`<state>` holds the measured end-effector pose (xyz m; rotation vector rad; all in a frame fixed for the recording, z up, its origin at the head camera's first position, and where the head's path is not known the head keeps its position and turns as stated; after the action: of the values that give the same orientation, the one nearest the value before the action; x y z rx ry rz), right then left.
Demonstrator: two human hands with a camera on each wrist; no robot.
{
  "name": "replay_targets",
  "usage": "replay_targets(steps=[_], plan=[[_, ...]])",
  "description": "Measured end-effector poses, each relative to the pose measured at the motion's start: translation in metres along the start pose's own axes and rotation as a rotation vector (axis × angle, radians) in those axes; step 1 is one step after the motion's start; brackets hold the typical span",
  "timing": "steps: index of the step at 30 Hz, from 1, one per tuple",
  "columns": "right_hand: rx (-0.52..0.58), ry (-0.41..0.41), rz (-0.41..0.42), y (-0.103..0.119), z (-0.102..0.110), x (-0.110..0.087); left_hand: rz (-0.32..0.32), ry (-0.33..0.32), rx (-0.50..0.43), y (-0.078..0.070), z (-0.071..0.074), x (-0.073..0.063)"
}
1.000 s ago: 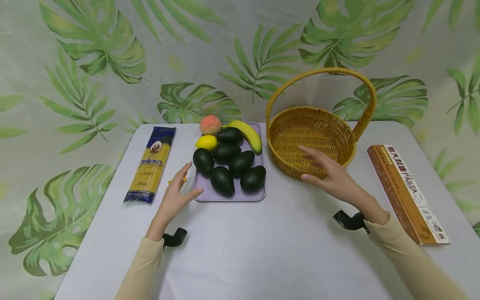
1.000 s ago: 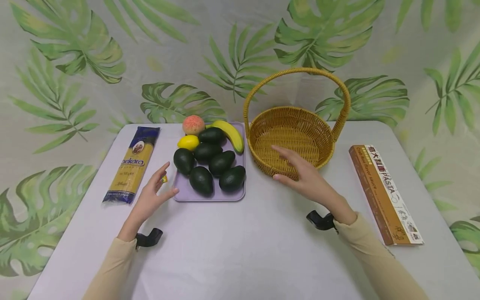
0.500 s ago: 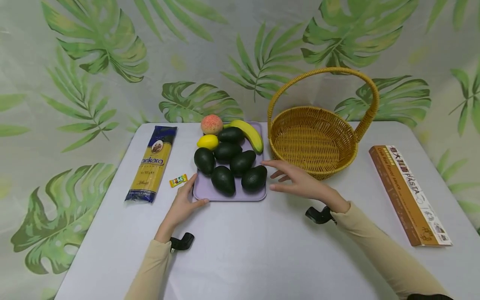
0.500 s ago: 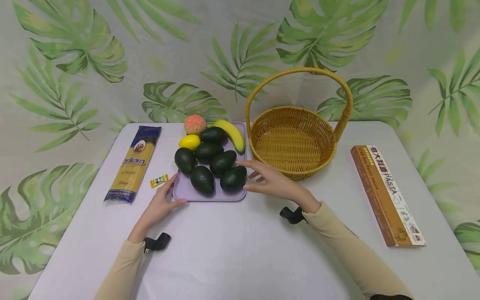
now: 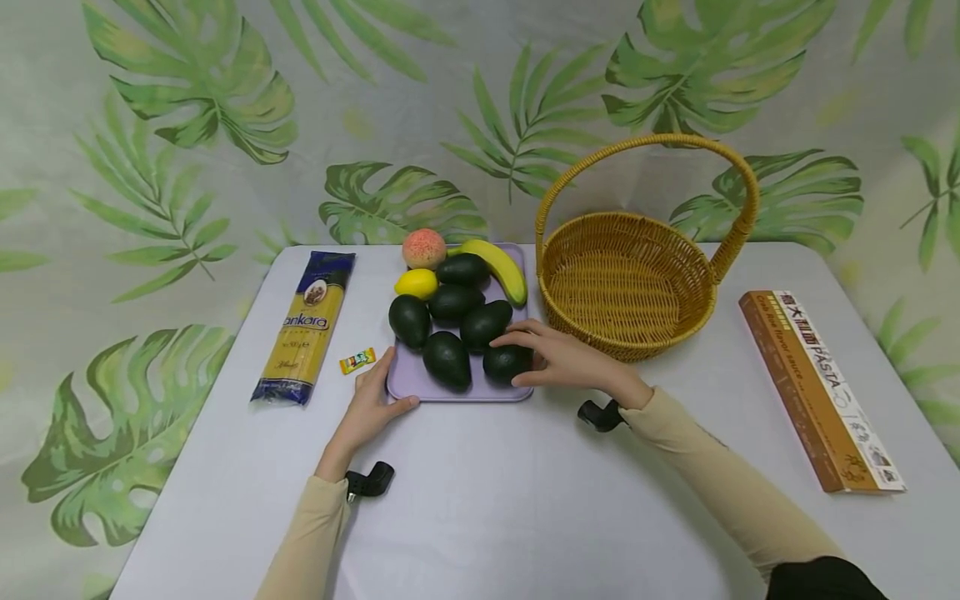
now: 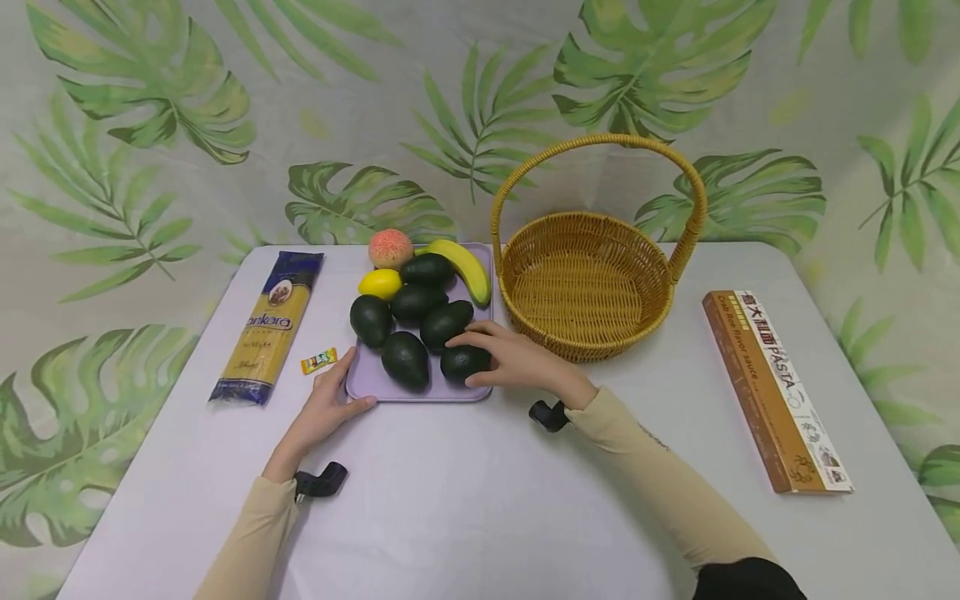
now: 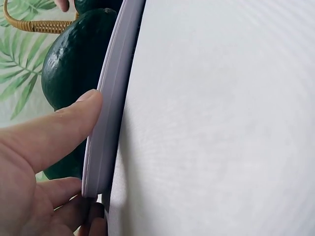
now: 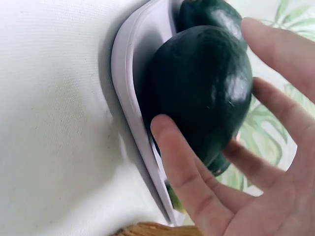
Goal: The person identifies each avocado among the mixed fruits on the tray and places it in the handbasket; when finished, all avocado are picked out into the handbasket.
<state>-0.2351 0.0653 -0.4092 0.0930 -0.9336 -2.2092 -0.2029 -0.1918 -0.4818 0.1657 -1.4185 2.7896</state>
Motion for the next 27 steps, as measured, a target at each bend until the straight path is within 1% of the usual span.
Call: replay_targets(steps=[4,9,11,13,16,22,27], plan=[[-0.135,-0.039,0.005,0.000,-0.003,0.007,0.010,0.001,0.007,0.001,0.000,0.000],[-0.302,-0.048,-0.035,-0.004,-0.010,0.012,0.009,0.003,0.011,0.000,0.000,0.000],[-0.338,-0.052,-0.037,-0.005,-0.011,0.013,0.011,0.004,0.011,0.000,0.000,0.000],[-0.340,-0.067,-0.035,-0.006,-0.011,0.012,0.015,0.005,0.009,0.000,0.000,0.000],[-0.286,-0.096,-0.029,-0.005,-0.009,0.010,0.017,0.006,0.008,0.000,0.000,0.000],[-0.086,-0.138,-0.020,-0.002,0.000,0.003,0.019,0.003,0.012,0.001,0.000,0.001],[0.066,-0.160,-0.035,0.004,0.015,-0.004,0.017,0.004,0.006,0.001,-0.001,0.001]])
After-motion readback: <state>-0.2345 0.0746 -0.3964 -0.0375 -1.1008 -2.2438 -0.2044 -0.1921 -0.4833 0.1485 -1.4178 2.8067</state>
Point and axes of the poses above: each hand's wrist, its own x-axis towards the middle knuckle, its own z-axis out of the back of the hand, y = z × x, the point moved 8 cm from there along x, towards the middle knuckle, and after that the axes turned 14 degrees about -y, right-handed, at the moved point
